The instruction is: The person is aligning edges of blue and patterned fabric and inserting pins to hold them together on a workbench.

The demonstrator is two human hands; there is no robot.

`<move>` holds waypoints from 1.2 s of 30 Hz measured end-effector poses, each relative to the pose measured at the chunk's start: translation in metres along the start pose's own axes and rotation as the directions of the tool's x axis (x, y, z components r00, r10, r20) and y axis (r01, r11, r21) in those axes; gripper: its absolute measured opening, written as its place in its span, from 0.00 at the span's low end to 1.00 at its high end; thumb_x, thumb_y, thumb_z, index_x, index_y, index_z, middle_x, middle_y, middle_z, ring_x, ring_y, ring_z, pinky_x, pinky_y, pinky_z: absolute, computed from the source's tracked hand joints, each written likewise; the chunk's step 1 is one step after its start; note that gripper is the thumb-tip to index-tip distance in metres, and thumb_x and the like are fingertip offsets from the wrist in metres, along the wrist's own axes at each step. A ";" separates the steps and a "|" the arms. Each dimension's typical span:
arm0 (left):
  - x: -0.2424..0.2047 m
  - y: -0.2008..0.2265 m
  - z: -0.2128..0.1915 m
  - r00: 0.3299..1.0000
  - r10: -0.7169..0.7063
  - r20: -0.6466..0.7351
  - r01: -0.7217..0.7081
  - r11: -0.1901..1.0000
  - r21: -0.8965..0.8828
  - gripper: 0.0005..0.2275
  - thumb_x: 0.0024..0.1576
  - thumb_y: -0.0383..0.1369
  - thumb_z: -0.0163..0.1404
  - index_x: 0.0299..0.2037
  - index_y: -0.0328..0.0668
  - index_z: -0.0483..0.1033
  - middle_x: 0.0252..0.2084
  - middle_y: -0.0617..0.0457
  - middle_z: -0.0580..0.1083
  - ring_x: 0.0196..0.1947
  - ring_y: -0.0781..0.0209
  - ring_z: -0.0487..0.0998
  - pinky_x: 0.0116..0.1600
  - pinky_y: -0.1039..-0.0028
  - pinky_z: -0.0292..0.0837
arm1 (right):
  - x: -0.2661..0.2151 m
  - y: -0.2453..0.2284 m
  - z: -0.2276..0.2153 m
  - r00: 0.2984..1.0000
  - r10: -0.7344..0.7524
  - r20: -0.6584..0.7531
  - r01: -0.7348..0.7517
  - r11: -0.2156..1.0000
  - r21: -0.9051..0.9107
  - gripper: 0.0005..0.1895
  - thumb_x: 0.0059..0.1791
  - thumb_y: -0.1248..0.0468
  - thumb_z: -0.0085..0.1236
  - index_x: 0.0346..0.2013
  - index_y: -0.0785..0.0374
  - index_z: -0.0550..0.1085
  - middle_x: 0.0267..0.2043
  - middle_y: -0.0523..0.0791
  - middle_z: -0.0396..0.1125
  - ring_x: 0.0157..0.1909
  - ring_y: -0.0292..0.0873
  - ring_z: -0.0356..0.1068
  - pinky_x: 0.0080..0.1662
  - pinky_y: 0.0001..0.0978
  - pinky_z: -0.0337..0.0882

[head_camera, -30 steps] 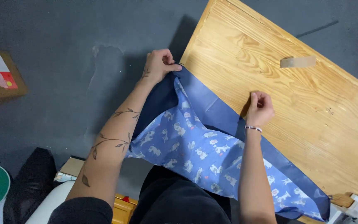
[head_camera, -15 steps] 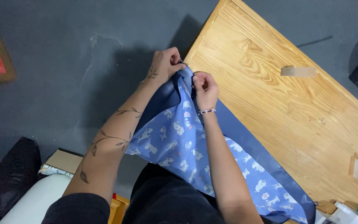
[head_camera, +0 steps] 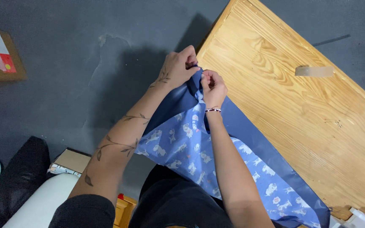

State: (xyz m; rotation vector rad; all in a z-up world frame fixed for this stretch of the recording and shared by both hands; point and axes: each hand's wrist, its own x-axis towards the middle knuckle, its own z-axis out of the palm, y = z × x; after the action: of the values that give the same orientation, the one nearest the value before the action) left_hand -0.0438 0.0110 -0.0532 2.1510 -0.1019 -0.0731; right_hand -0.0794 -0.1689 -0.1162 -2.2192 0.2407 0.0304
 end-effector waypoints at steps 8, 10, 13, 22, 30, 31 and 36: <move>0.007 -0.051 0.038 0.955 -0.289 0.072 0.293 0.871 -0.394 0.14 0.55 0.35 0.62 0.37 0.54 0.64 0.37 0.54 0.81 0.37 0.57 0.85 0.42 0.72 0.79 | 0.007 0.017 0.007 0.989 0.144 0.043 -0.149 0.981 0.121 0.04 0.48 0.63 0.66 0.34 0.45 0.81 0.29 0.32 0.72 0.32 0.30 0.72 0.41 0.26 0.74; 0.007 -0.065 0.051 0.927 -0.367 0.077 0.361 0.820 -0.445 0.13 0.56 0.36 0.62 0.36 0.54 0.66 0.35 0.54 0.81 0.38 0.58 0.85 0.41 0.73 0.79 | 0.008 0.025 0.010 0.986 0.157 0.059 -0.164 0.976 0.147 0.05 0.48 0.64 0.65 0.34 0.46 0.81 0.29 0.33 0.72 0.31 0.31 0.71 0.40 0.26 0.73; 0.007 -0.067 0.058 0.874 -0.462 0.150 0.465 0.707 -0.532 0.13 0.55 0.39 0.63 0.36 0.55 0.68 0.33 0.61 0.80 0.34 0.70 0.82 0.39 0.77 0.75 | 0.011 0.036 0.016 0.981 0.178 0.081 -0.193 0.948 0.255 0.07 0.48 0.66 0.66 0.33 0.47 0.81 0.28 0.32 0.72 0.30 0.26 0.68 0.39 0.19 0.71; 0.006 -0.076 0.074 0.830 -0.528 0.180 0.508 0.581 -0.636 0.17 0.46 0.38 0.71 0.38 0.48 0.75 0.35 0.53 0.75 0.38 0.67 0.79 0.44 0.78 0.69 | 0.006 0.040 0.008 0.946 0.307 0.103 -0.296 0.692 0.658 0.28 0.40 0.71 0.78 0.49 0.58 0.71 0.30 0.44 0.78 0.33 0.33 0.78 0.41 0.20 0.80; 0.022 -0.032 0.027 0.832 -0.553 0.050 0.532 0.768 -0.356 0.18 0.48 0.28 0.68 0.27 0.55 0.65 0.20 0.65 0.71 0.22 0.79 0.64 0.30 0.82 0.60 | -0.081 0.011 -0.089 0.878 -0.448 0.168 0.471 0.752 -0.461 0.28 0.52 0.50 0.61 0.65 0.55 0.69 0.72 0.54 0.57 0.71 0.60 0.57 0.66 0.63 0.57; 0.025 -0.021 0.025 0.833 -0.551 0.043 0.529 0.773 -0.351 0.18 0.48 0.28 0.68 0.27 0.55 0.65 0.20 0.65 0.71 0.22 0.79 0.64 0.30 0.82 0.60 | -0.096 0.019 -0.091 0.877 -0.452 0.163 0.473 0.754 -0.455 0.28 0.52 0.50 0.61 0.65 0.55 0.69 0.72 0.54 0.57 0.71 0.60 0.57 0.66 0.63 0.57; 0.027 -0.007 0.037 0.777 -0.618 -0.121 0.611 0.786 -0.089 0.18 0.44 0.31 0.65 0.22 0.58 0.62 0.19 0.71 0.66 0.25 0.75 0.64 0.38 0.78 0.65 | -0.143 0.045 -0.095 0.949 -0.148 0.277 0.302 0.673 -0.675 0.44 0.55 0.31 0.39 0.80 0.41 0.42 0.83 0.52 0.29 0.81 0.68 0.29 0.70 0.79 0.38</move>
State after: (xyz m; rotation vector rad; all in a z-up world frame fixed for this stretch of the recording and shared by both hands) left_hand -0.0199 -0.0187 -0.0794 2.0533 0.6950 -0.2960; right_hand -0.2339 -0.2474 -0.0781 -2.9903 -0.2146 0.2515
